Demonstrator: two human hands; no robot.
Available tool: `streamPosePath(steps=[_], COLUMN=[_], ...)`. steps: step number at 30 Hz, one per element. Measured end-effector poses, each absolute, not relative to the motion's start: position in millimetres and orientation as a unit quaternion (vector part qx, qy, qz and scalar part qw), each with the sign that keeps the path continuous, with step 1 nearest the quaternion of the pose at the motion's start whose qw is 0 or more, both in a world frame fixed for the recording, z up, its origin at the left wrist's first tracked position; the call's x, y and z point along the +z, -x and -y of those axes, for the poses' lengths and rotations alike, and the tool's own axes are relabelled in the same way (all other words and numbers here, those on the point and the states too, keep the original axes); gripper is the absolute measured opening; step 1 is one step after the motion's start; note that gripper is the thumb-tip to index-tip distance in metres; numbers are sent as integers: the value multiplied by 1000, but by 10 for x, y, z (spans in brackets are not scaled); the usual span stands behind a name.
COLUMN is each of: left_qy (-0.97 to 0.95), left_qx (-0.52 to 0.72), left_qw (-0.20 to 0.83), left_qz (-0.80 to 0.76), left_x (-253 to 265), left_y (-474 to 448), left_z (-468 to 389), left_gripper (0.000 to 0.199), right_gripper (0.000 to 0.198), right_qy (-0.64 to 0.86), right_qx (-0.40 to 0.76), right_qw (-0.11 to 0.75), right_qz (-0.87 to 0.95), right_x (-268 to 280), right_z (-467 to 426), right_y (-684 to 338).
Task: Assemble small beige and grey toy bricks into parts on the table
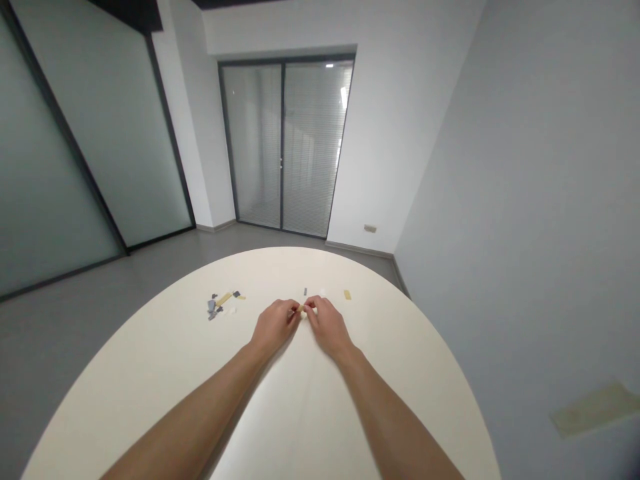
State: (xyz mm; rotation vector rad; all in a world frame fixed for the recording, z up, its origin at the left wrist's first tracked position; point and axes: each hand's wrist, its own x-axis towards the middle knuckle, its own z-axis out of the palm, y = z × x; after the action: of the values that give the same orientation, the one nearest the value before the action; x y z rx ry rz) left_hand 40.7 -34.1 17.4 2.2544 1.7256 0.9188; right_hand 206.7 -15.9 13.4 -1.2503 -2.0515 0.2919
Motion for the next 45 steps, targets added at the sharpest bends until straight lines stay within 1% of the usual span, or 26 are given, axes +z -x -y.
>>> streamPosePath(steps=[4,13,21,26,39,45], left_qy=[-752,-760,-754,-757,-759,-760], left_qx=[326,303,319,295,339,324], left_qw=[75,79,70,76,68,80], left_qz=[-568,-569,-570,-578,-552,-558], left_x=[168,139,162,149,147,167], left_y=[-401,-385,-397,-395,-392,-389], left_z=[336,317,324,317,305,337], left_gripper=[17,18,17,17,12,14], right_gripper=[15,14,18,16,14,14], right_qy=[492,526,489,502,513,506], right_qx=[110,104,102,99,59,47], right_qw=[358,324,357,338,313,303], right_qz=[786,780,789,790,797,807], right_x=[119,100,130,125,110,83], right_z=[153,161,176,169,148,127], right_y=[-2066,-2077,-2070,-2075,-2081,-2098])
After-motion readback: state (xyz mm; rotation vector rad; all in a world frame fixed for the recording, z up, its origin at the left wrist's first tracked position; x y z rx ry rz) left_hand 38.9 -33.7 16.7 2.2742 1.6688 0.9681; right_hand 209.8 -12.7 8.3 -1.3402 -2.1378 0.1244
